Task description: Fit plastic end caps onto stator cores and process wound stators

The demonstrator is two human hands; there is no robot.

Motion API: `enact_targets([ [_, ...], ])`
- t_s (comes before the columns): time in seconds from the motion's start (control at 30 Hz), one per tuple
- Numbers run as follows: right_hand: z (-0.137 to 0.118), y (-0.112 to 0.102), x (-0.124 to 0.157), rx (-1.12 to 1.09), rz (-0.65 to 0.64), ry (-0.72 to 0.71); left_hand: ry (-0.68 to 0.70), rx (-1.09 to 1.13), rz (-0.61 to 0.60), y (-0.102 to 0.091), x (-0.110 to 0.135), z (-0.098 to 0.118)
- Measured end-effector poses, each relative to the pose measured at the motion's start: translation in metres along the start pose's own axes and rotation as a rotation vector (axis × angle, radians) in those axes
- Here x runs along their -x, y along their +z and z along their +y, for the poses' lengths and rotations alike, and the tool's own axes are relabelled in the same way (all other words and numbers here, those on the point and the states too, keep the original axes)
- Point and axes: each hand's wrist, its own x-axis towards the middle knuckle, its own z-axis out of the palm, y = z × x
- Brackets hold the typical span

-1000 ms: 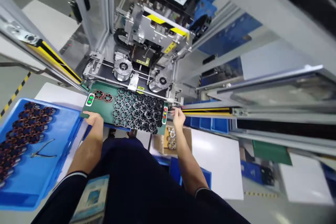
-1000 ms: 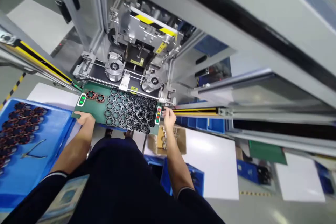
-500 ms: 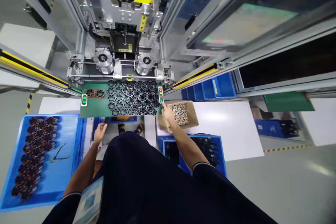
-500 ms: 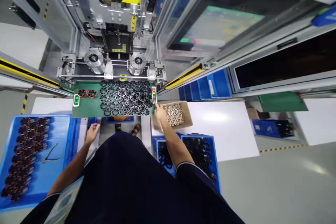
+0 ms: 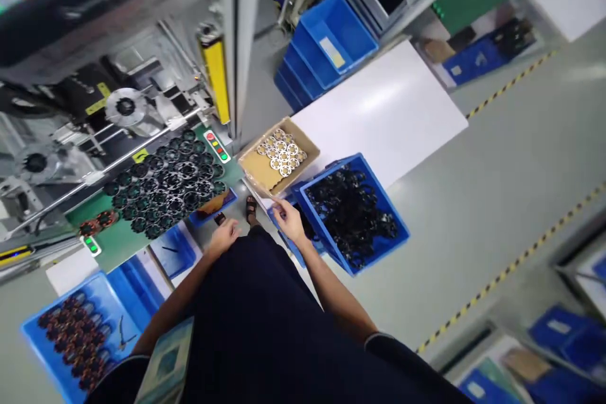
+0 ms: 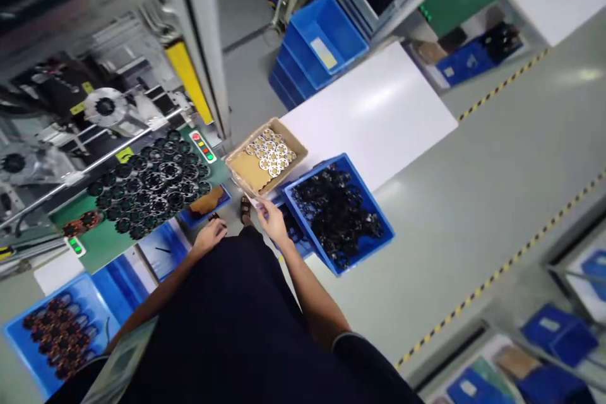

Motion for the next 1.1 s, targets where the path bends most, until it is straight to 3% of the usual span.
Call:
enact_targets([
  [0.13, 0.046, -0.060, 0.068, 0.054, 0.210, 0.240, 0.228, -0.172, -0.056, 0.016, -0.096, 0.090],
  [0.27, 0.097, -0.104, 0.083, 0.201, 0.281, 0.477, 0.285, -0.371, 0.055, 0.005, -0.224, 0.159],
  [0.4, 0.129, -0.112, 0.069, 0.274, 0.084, 0.553, 0.327, -0.589, 0.057, -0.013, -0.339, 0.193],
  [0.53, 0.135, -0.107, 0.054, 0.334, -0.116, 0.583, 0.422, -0.745, -0.026, -0.019, -0.406, 0.201],
  [0.67, 0.127, -0.108, 0.050, 0.399, -0.207, 0.604, 0.466, -0.852, -0.105, -0.023, -0.437, 0.197],
  [0.8, 0.116, -0.112, 0.051, 0.437, -0.242, 0.578, 0.507, -0.903, -0.150, -0.032, -0.449, 0.197],
  [0.97, 0.110, -0.112, 0.051, 0.457, -0.192, 0.526, 0.568, -0.897, -0.171, -0.038, -0.441, 0.216],
  [1.1, 0.114, -0.109, 0.041, 0.422, -0.125, 0.439, 0.613, -0.875, -0.144, -0.056, -0.412, 0.238],
])
